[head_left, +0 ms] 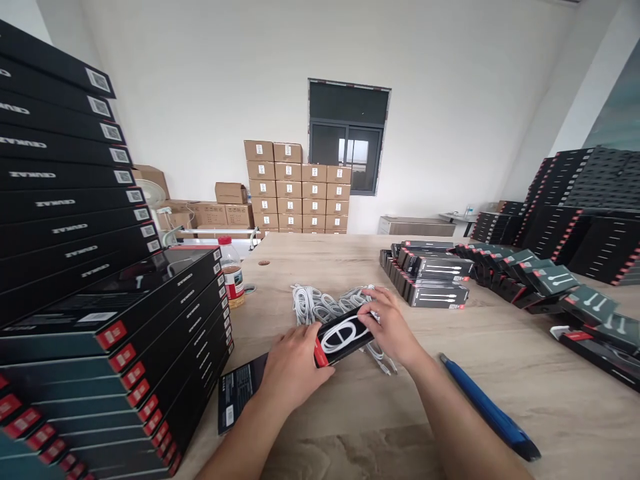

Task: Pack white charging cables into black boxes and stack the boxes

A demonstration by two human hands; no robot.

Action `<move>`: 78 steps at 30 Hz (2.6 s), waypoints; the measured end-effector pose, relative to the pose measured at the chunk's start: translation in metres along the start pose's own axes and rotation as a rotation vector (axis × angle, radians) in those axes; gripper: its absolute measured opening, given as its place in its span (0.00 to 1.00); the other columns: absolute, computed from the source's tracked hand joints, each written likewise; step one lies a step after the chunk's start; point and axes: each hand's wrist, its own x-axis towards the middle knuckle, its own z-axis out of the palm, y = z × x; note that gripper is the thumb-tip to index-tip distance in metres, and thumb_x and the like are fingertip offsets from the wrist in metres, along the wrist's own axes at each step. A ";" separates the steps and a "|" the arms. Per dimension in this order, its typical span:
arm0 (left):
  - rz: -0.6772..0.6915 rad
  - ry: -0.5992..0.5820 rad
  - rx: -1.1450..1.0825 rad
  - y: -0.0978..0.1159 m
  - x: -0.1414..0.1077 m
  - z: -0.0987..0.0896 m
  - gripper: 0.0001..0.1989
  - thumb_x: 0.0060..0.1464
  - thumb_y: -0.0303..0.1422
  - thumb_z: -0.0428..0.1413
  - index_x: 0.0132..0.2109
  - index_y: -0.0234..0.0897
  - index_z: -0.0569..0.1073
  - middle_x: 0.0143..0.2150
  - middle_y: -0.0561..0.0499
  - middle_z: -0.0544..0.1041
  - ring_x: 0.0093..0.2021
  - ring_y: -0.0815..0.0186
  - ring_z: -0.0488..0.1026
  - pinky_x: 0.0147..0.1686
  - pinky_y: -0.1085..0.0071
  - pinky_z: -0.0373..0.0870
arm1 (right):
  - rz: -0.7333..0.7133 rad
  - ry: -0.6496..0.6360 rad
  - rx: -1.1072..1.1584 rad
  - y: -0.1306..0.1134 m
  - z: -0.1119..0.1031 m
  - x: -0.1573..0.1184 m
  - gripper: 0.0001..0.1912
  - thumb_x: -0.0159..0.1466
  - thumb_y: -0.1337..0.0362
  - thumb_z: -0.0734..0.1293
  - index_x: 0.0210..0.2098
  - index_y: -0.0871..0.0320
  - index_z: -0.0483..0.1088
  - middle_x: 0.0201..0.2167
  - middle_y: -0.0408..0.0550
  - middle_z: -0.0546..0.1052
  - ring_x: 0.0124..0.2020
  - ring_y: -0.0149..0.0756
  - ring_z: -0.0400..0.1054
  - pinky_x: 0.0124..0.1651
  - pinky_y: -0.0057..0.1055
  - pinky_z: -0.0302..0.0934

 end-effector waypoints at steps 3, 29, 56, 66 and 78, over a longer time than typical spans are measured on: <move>-0.022 -0.066 -0.023 0.000 -0.001 -0.002 0.32 0.47 0.39 0.63 0.61 0.39 0.70 0.55 0.42 0.78 0.56 0.47 0.73 0.54 0.52 0.65 | 0.124 0.226 0.111 0.013 -0.003 0.005 0.07 0.59 0.59 0.69 0.29 0.52 0.78 0.49 0.53 0.80 0.57 0.51 0.66 0.64 0.52 0.53; -0.019 0.436 -0.422 -0.002 -0.001 -0.020 0.43 0.50 0.46 0.64 0.69 0.43 0.56 0.64 0.42 0.70 0.61 0.49 0.69 0.58 0.53 0.66 | 0.009 -0.016 0.618 -0.078 0.023 -0.031 0.21 0.71 0.53 0.63 0.62 0.45 0.65 0.65 0.49 0.68 0.65 0.45 0.63 0.63 0.47 0.62; 0.283 0.513 -0.712 -0.006 -0.006 -0.024 0.06 0.64 0.32 0.52 0.46 0.41 0.73 0.58 0.45 0.72 0.59 0.59 0.70 0.58 0.61 0.68 | -0.167 0.140 0.544 -0.081 0.009 -0.030 0.06 0.70 0.65 0.65 0.46 0.50 0.69 0.56 0.52 0.74 0.60 0.44 0.68 0.60 0.43 0.63; 0.365 0.469 -0.912 0.002 -0.017 -0.036 0.10 0.62 0.30 0.55 0.50 0.42 0.74 0.47 0.47 0.78 0.51 0.60 0.75 0.51 0.63 0.74 | -0.204 0.114 0.552 -0.092 -0.008 -0.028 0.07 0.68 0.63 0.68 0.45 0.49 0.76 0.42 0.49 0.77 0.46 0.42 0.73 0.50 0.41 0.68; 0.442 0.452 -0.828 -0.003 -0.018 -0.048 0.11 0.62 0.27 0.54 0.43 0.43 0.80 0.46 0.48 0.78 0.48 0.63 0.76 0.49 0.66 0.72 | -0.159 -0.099 0.726 -0.086 -0.022 -0.018 0.06 0.66 0.59 0.70 0.41 0.45 0.81 0.42 0.47 0.79 0.44 0.39 0.74 0.48 0.38 0.70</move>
